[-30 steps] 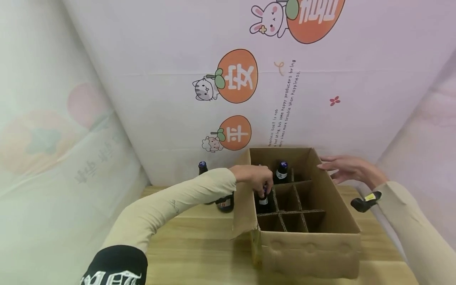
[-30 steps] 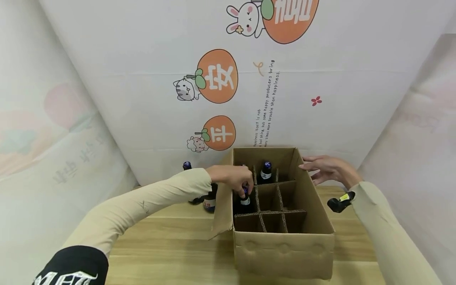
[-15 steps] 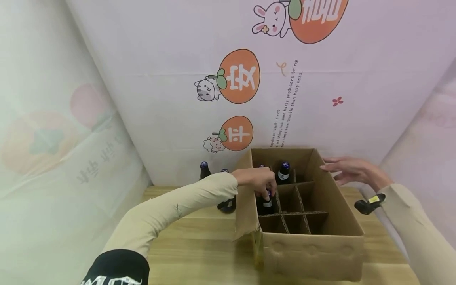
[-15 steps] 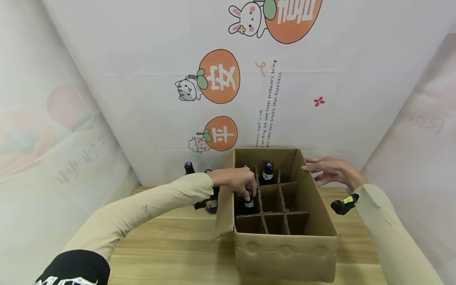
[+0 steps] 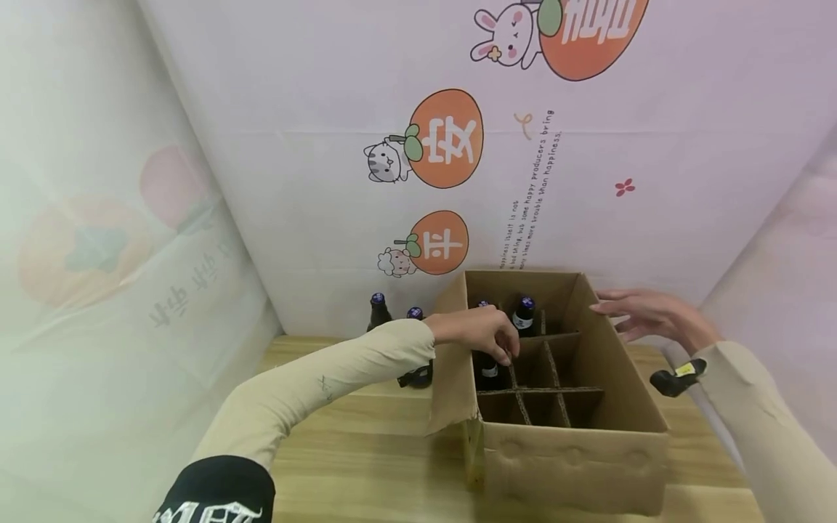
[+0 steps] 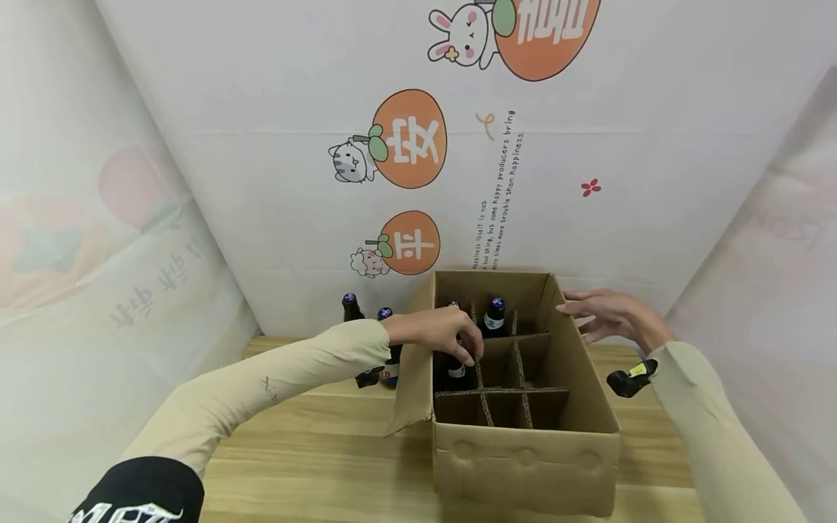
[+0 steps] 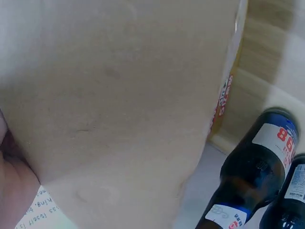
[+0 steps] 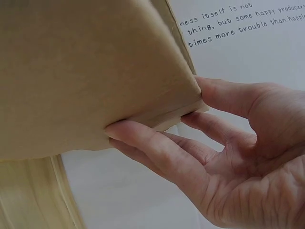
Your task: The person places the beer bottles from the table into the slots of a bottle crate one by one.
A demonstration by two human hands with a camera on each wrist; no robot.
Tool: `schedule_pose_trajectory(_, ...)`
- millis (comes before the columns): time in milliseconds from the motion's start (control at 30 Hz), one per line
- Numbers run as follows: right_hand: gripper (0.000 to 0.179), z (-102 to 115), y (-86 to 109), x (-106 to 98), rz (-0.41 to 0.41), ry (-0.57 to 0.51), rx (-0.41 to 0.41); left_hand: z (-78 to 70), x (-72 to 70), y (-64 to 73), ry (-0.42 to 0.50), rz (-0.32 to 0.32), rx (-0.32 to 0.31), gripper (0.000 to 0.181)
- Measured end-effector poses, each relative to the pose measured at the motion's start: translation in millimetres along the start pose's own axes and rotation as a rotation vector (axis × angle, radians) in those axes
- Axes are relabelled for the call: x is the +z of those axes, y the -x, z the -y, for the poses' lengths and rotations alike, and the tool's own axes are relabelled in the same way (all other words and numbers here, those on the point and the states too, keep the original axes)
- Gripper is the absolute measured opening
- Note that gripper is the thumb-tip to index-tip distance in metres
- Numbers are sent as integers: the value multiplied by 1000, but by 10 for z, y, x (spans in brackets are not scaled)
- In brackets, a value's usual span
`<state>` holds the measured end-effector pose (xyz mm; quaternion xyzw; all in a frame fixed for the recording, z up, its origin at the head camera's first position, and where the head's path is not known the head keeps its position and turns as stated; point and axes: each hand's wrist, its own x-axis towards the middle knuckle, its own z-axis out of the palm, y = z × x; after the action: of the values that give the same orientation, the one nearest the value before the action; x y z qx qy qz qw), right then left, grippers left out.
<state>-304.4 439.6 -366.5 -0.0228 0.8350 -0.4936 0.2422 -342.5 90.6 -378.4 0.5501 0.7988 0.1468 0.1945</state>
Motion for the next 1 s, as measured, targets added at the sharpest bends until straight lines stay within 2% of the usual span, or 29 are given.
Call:
schedule_pose_trajectory(133, 79, 18, -81, 8, 55, -11, 29, 45, 46, 52, 105, -89, 30, 18)
schedule_pose_trajectory(200, 79, 8, -90, 16, 59, -14, 25, 68, 82, 84, 166, -166, 54, 16)
schedule_pose_trajectory(333, 68, -55, -64, 31, 28, 8, -27, 131, 192, 172, 251, -416, 101, 17)
schedule_pose_trajectory(400, 67, -81, -76, 24, 35, -1, -31, 167, 242, 220, 256, -553, 115, 18)
schedule_pose_trajectory(467, 69, -96, -104, 6, 61, -28, -21, 190, 273, 269, 263, -651, 124, 18)
schedule_pose_trajectory(567, 74, -101, -121, -17, 72, -54, -1, 196, 273, 340, 252, -709, 119, 19)
schedule_pose_trajectory(700, 60, -128, -31, -31, 9, -3, -78, 209, 219, 424, 233, -744, 97, 21)
schedule_pose_trajectory(800, 55, -139, 20, -31, -4, 20, -121, 263, 153, 501, 227, -812, 98, 22)
schedule_pose_trajectory(933, 60, -103, 15, -21, 11, 30, -91, 398, 59, 674, 226, -909, 103, 22)
schedule_pose_trajectory(1000, 65, -70, -7, -11, 16, 34, -57, 501, 26, 792, 199, -942, 67, 22)
